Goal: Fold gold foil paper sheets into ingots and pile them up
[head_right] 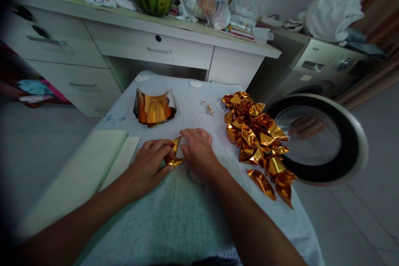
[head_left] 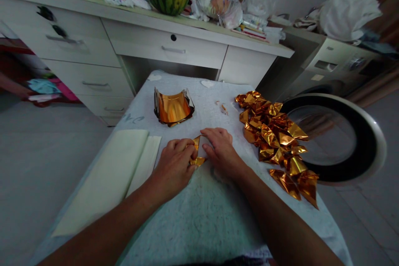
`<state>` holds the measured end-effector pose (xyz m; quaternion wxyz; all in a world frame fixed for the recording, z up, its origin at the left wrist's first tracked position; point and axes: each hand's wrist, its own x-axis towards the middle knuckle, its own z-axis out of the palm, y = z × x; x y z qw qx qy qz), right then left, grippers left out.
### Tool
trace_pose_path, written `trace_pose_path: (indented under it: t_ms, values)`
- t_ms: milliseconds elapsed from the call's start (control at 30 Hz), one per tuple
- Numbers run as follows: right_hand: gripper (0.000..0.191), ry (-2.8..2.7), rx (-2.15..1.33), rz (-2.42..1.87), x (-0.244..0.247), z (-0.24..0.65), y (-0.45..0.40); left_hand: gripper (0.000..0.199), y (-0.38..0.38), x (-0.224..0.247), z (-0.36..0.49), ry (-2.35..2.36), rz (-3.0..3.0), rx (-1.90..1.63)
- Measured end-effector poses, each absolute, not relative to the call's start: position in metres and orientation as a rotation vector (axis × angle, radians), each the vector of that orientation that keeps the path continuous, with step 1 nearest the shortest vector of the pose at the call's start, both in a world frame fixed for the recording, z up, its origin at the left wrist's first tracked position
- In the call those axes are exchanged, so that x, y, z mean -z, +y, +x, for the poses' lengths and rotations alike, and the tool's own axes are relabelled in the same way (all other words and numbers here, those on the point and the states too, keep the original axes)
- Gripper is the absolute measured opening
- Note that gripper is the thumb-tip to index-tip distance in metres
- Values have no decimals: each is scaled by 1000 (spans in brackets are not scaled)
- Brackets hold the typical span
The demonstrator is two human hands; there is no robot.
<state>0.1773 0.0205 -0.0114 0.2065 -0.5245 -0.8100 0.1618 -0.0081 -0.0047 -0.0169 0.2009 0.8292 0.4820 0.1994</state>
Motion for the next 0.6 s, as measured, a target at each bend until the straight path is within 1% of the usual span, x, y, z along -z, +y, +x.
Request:
trace_pose_path:
  t_ms: [133, 300, 400, 467, 533, 600]
  values:
    - [40, -2330, -442, -1477, 17, 170, 24, 14, -4, 15, -6, 1232, 2331, -594]
    - [27, -2311, -373, -1568, 18, 169, 26, 21, -4, 13, -7, 1105, 2316, -620]
    - [20, -2246, -395, -1638, 15, 173, 26, 23, -4, 14, -9, 1194, 2291, -675]
    - [15, -2199, -432, -1650, 13, 176, 26, 30, -4, 17, -11, 1315, 2271, -687]
    - [12, -2156, -480, -1609, 13, 180, 27, 36, -3, 20, -12, 1413, 2255, -659]
    - [11, -2110, -533, -1524, 14, 184, 27, 37, -2, 22, -11, 1466, 2249, -619]
